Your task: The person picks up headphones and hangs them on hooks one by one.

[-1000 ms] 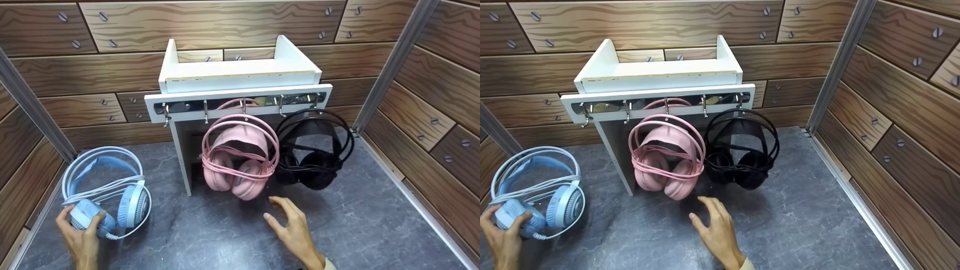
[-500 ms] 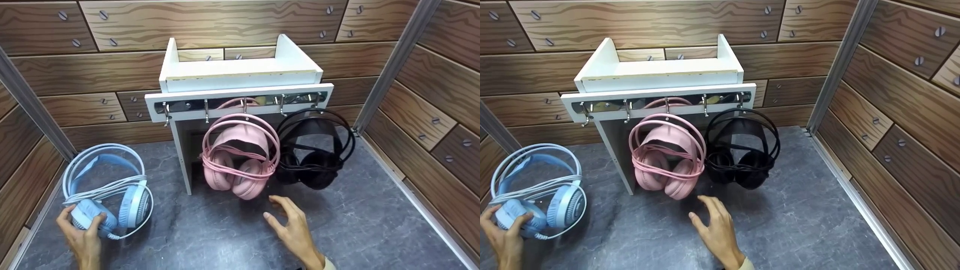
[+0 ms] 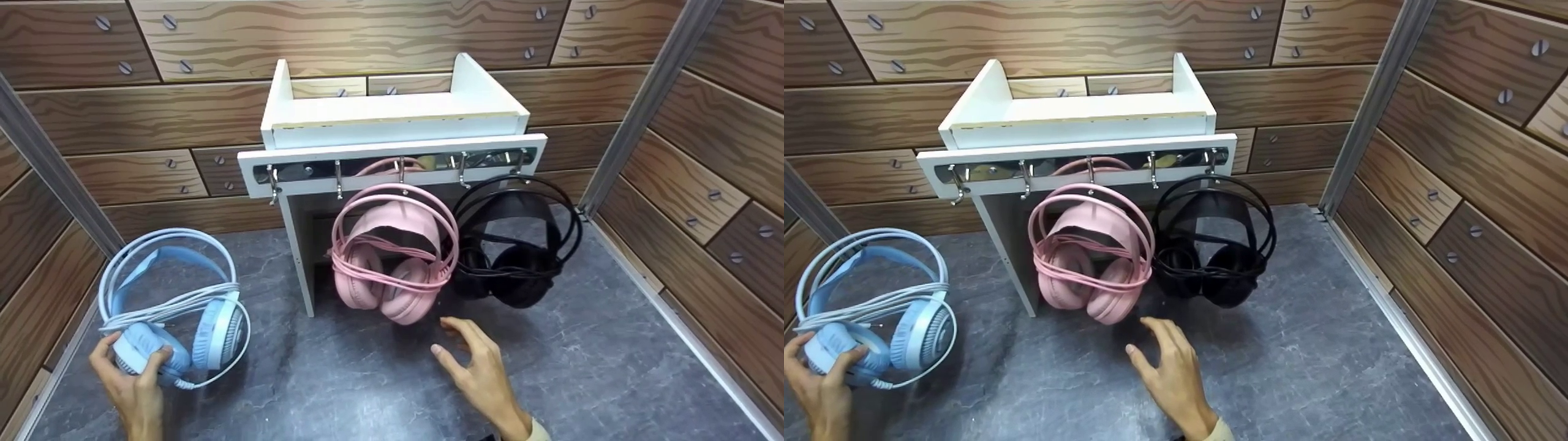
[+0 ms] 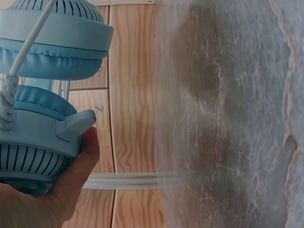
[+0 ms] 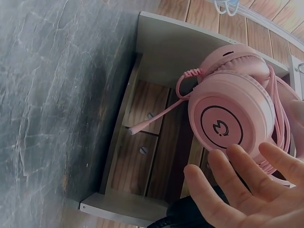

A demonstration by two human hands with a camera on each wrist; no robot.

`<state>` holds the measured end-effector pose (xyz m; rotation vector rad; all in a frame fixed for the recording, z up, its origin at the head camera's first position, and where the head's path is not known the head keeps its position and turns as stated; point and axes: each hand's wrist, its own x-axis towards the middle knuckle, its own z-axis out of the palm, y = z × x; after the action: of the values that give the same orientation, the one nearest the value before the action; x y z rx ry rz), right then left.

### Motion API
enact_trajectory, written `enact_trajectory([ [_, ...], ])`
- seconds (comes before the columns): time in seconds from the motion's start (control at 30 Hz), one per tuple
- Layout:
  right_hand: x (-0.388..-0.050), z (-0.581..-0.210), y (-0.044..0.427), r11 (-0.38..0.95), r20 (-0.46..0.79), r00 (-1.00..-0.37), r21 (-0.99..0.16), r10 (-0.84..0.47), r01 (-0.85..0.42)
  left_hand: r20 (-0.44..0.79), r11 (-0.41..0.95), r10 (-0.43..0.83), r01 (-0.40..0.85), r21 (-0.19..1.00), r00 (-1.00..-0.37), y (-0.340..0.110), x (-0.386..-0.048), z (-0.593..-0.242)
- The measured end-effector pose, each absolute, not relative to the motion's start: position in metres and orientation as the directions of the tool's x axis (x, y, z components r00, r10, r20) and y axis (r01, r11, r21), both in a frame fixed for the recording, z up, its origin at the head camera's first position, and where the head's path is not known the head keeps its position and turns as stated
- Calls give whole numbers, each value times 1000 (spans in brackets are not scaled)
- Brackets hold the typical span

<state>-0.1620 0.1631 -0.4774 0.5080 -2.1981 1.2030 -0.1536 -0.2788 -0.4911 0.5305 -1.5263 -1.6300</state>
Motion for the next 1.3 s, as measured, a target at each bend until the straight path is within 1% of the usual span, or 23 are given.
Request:
enact_trajectory([
  [0.23, -161, -476, 163, 506, 634, -772, -653, -44, -564, 237, 97, -791, 268, 959, -563, -278, -152, -493],
  [0.43, -160, -476, 164, 509, 618, -785, -666, -33, -545, 254, 100, -791, 291, 951, -557, -276, -152, -492],
  [0.6, -159, -476, 166, 521, 620, -784, -662, -24, -539, 274, 109, -783, 310, 945, -558, -274, -153, -489],
  [0.83, -160, -476, 167, 527, 638, -769, -642, -36, -557, 289, 170, -773, 254, 952, -564, -273, -152, -489],
  [1.13, -160, -476, 169, 538, 648, -761, -632, -28, -558, 313, 172, -775, 293, 941, -549, -270, -150, -488],
  [1.3, -160, -475, 168, 538, 638, -769, -641, -23, -548, 324, 163, -765, 319, 934, -556, -268, -149, -487],
])
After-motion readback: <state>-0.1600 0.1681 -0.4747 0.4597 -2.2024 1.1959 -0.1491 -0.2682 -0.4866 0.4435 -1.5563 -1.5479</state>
